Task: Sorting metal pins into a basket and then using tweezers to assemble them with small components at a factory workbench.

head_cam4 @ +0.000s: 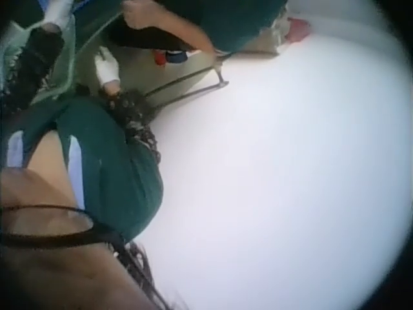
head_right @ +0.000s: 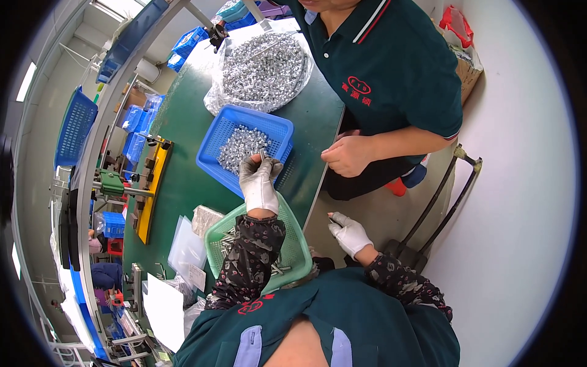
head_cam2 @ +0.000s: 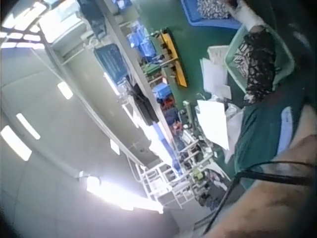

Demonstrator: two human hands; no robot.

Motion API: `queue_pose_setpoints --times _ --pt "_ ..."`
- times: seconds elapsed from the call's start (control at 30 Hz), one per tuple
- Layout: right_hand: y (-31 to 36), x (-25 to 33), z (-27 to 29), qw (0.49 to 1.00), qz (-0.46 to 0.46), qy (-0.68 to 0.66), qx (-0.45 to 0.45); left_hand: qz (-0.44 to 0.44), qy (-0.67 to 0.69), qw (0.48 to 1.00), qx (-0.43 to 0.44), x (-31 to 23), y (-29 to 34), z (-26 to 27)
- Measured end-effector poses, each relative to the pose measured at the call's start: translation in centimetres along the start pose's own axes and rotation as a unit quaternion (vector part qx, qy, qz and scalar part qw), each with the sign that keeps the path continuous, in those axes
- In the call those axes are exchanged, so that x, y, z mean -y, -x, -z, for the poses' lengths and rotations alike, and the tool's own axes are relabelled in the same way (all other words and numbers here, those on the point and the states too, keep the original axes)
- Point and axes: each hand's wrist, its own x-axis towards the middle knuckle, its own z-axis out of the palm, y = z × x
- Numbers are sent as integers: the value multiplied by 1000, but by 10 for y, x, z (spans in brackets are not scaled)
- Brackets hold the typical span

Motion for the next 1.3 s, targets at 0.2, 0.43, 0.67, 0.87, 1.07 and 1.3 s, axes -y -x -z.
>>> queue_pose_setpoints --times 0.2,0.43,0.67,0.87,1.07,1.3 --pt "1 7 1 1000 -18 20 8 -10 24 1000 4 6 1 8" --pt "-8 15 -2 992 111 55 -13 -1 38 999 36 -4 19 16" --pt "-61 59 -27 999 34 -36 10 5 62 997 36 -10 33 41" --pt "-128 48 -50 932 58 313 -174 11 66 998 15 -15 47 65" --pt "-138 51 -69 910 66 345 -222 0 69 998 -16 -20 56 89" --pt "-164 52 -73 964 61 9 -259 3 77 996 -38 -18 55 99"
